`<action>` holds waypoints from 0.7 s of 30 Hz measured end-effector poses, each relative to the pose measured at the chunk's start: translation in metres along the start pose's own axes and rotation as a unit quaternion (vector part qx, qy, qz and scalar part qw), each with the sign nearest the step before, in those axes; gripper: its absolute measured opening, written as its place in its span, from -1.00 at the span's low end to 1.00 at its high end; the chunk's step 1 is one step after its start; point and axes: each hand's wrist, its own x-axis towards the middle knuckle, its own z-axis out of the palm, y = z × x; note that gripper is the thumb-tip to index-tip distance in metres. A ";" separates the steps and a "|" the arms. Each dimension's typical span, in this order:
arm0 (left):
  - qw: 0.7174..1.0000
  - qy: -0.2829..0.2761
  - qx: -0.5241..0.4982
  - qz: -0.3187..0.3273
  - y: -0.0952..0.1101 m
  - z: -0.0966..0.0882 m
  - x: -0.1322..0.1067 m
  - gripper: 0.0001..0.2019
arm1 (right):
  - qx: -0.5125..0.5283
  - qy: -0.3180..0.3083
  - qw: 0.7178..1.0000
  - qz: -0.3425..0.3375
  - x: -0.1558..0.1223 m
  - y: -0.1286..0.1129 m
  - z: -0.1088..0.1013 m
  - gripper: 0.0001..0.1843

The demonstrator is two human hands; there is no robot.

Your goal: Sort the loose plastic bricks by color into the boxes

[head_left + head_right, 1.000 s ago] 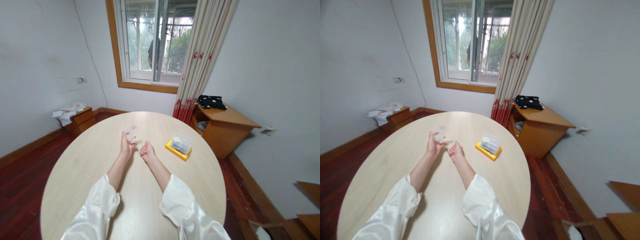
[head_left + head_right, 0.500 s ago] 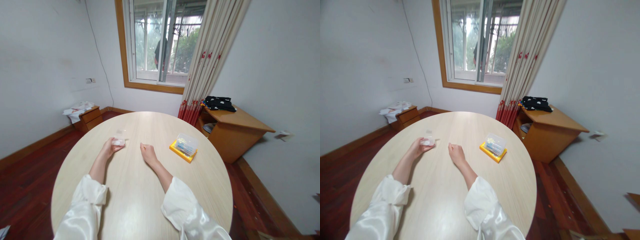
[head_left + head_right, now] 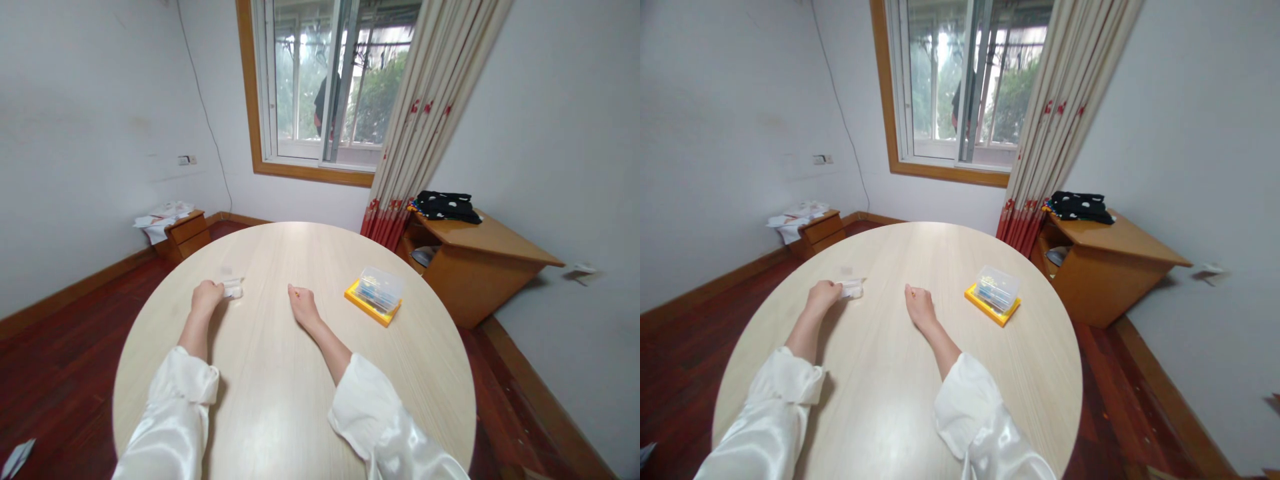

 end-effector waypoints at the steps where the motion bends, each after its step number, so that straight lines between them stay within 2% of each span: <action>1: 1.000 -0.005 0.013 -0.001 0.000 -0.001 0.001 -0.70 | 0.003 0.002 1.000 0.003 0.000 0.000 0.000 -0.51; 6: 0.992 -0.051 0.111 -0.005 0.005 -0.008 -0.001 -0.65 | 0.033 0.033 0.998 0.051 0.004 0.002 0.001 -0.46; 9: 0.989 -0.072 0.129 -0.004 0.007 -0.015 -0.004 -0.68 | 0.053 0.033 0.995 0.073 0.005 0.001 0.004 -0.45; 13: 0.986 -0.114 0.125 -0.008 0.005 -0.031 -0.007 -0.83 | 0.027 -0.001 0.999 0.035 -0.005 -0.004 0.004 -0.44; 15: 0.987 -0.120 0.107 -0.006 0.002 -0.041 -0.008 -0.91 | -0.032 -0.030 0.999 -0.021 -0.016 -0.007 0.001 -0.44; 17: 0.990 -0.118 0.074 0.004 0.001 -0.050 -0.009 -0.92 | -0.130 -0.076 0.984 -0.092 -0.029 -0.011 -0.002 -0.45; 19: 0.992 -0.114 0.048 0.018 0.001 -0.058 -0.011 -0.86 | -0.251 -0.125 0.950 -0.141 -0.042 -0.014 -0.006 -0.53; 21: 0.994 -0.103 0.030 0.034 0.002 -0.064 -0.013 -0.81 | -0.336 -0.152 0.918 -0.147 -0.052 -0.017 -0.007 -0.57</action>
